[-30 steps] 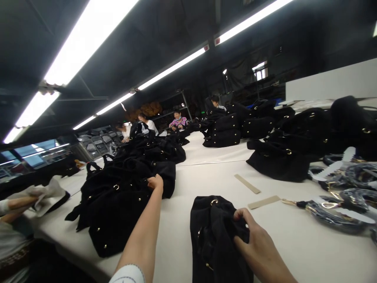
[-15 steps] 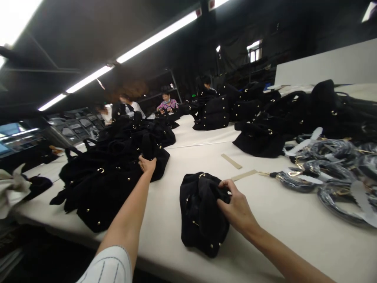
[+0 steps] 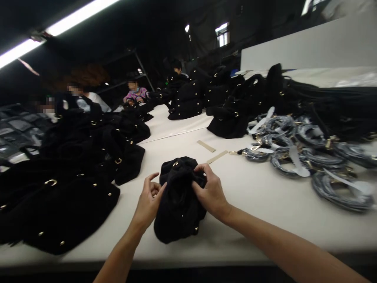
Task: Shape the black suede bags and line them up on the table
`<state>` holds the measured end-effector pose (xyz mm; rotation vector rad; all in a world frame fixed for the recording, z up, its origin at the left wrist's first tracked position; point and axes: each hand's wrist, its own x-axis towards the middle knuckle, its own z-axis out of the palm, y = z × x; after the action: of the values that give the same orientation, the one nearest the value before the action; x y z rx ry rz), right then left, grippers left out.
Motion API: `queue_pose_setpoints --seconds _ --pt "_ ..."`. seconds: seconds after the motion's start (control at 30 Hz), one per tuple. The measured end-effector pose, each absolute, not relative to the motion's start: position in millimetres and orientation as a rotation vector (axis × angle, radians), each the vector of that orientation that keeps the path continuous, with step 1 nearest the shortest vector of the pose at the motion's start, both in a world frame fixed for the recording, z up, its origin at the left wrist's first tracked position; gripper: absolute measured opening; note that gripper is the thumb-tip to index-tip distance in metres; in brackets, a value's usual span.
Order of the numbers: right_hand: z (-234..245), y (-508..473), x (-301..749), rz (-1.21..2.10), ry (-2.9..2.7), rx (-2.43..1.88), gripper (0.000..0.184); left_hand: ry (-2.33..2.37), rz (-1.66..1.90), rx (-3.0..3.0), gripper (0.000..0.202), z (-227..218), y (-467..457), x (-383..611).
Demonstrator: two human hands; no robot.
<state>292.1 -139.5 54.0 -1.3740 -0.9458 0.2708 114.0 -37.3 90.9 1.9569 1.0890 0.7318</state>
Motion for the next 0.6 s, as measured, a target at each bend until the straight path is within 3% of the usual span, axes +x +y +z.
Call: queue_pose_setpoints --seconds 0.17,0.37,0.6 --pt "58.3 -137.9 308.6 0.008 -0.828 -1.335 0.024 0.869 0.750 1.965 0.078 98.4 -43.7 153.1" --pt "55.2 -135.7 326.1 -0.009 -0.796 -1.353 0.021 0.992 0.682 2.066 0.048 73.6 -13.7 198.5" --pt "54.7 -129.0 359.3 -0.009 -0.680 -1.516 0.022 1.137 1.028 2.138 0.049 89.9 1.7 192.5"
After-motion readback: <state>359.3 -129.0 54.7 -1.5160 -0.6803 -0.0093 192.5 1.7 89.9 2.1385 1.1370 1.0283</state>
